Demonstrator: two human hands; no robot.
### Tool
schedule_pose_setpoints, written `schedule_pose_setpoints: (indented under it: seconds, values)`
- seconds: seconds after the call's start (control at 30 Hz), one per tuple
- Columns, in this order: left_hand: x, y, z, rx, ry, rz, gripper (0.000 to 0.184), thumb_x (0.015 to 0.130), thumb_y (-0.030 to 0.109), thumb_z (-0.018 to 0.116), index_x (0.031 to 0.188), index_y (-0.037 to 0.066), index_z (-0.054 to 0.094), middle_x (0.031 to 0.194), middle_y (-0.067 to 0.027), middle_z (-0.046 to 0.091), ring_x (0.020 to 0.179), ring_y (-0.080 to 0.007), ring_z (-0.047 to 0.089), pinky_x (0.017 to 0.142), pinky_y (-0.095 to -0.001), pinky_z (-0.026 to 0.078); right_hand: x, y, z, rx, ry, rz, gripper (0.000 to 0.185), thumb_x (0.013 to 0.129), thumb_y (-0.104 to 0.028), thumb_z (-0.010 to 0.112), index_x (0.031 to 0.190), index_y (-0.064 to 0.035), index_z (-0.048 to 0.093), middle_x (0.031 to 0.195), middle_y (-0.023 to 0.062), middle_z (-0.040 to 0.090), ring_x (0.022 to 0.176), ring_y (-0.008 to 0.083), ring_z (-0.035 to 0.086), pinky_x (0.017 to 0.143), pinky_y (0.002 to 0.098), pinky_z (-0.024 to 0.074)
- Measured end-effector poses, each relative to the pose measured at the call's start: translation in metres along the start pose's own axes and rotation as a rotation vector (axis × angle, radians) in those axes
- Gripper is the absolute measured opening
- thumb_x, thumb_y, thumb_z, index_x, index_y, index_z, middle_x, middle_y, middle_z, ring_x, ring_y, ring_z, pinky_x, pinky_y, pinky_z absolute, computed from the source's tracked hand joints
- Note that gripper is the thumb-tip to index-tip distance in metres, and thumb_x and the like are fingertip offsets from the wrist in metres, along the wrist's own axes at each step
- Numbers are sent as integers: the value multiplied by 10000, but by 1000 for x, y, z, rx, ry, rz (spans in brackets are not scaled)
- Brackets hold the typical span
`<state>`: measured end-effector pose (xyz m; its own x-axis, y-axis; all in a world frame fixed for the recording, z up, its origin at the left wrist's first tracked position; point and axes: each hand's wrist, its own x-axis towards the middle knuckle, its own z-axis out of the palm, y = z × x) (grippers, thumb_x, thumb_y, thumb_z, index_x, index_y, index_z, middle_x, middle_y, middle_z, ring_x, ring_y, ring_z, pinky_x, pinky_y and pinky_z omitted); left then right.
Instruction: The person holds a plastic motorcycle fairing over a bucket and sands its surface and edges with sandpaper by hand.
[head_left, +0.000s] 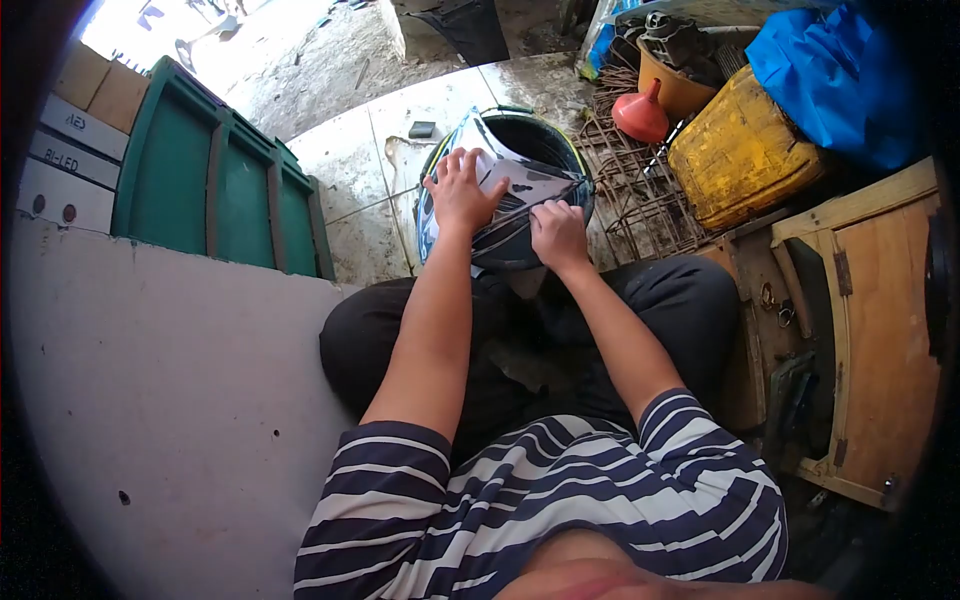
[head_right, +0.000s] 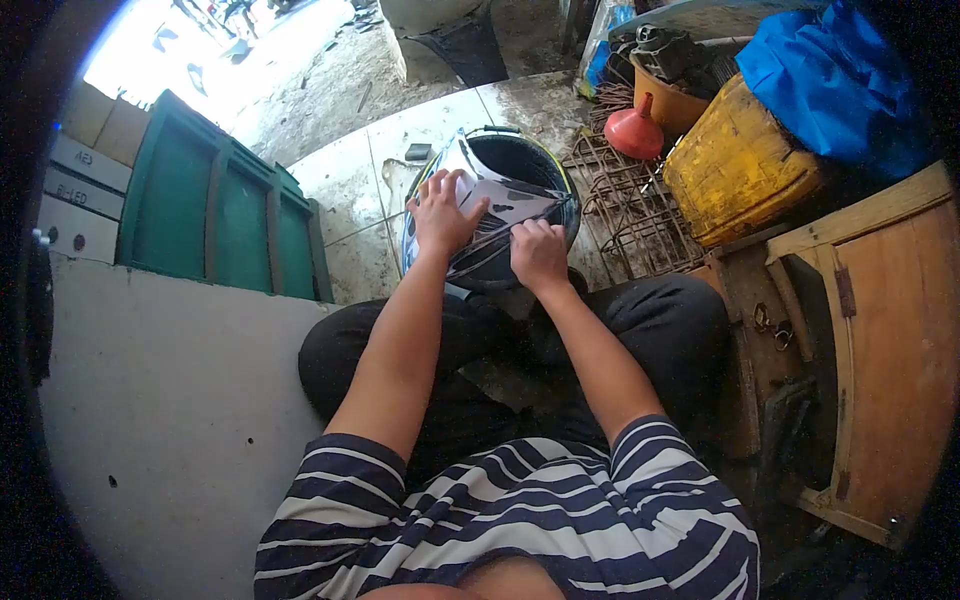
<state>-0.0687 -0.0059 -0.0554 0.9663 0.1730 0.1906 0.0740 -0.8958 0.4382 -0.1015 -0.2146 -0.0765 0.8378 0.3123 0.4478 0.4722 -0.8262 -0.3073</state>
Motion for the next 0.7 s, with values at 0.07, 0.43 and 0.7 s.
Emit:
schedule_pose_setpoints:
  seconds: [0.07,0.43,0.7]
  values:
    - [2,0,-2,-8,-1,4,744,864,624,762,1473,238,577,1588,-108,516,1517,-335,427,1188,-666,303,5,8,2,-26,13,61,135,953,-180,656,851,-113,715,876,105,696,892,341,690,811,515,495]
    - [-1,-1,-2,3,-5,4,737,872,618,762,1473,233,580,1587,-114,520,1516,-334,432,1193,-663,292,7,12,-3,-82,-12,134,137,958,-163,643,844,-108,694,874,99,687,923,346,677,824,522,493]
    - [-4,1,-2,-14,-9,-4,730,873,616,762,1472,239,580,1586,-103,508,1523,-333,420,1213,-689,271,-1,-6,-6,-83,49,60,133,964,-155,605,877,-101,690,892,113,683,921,347,683,801,509,517]
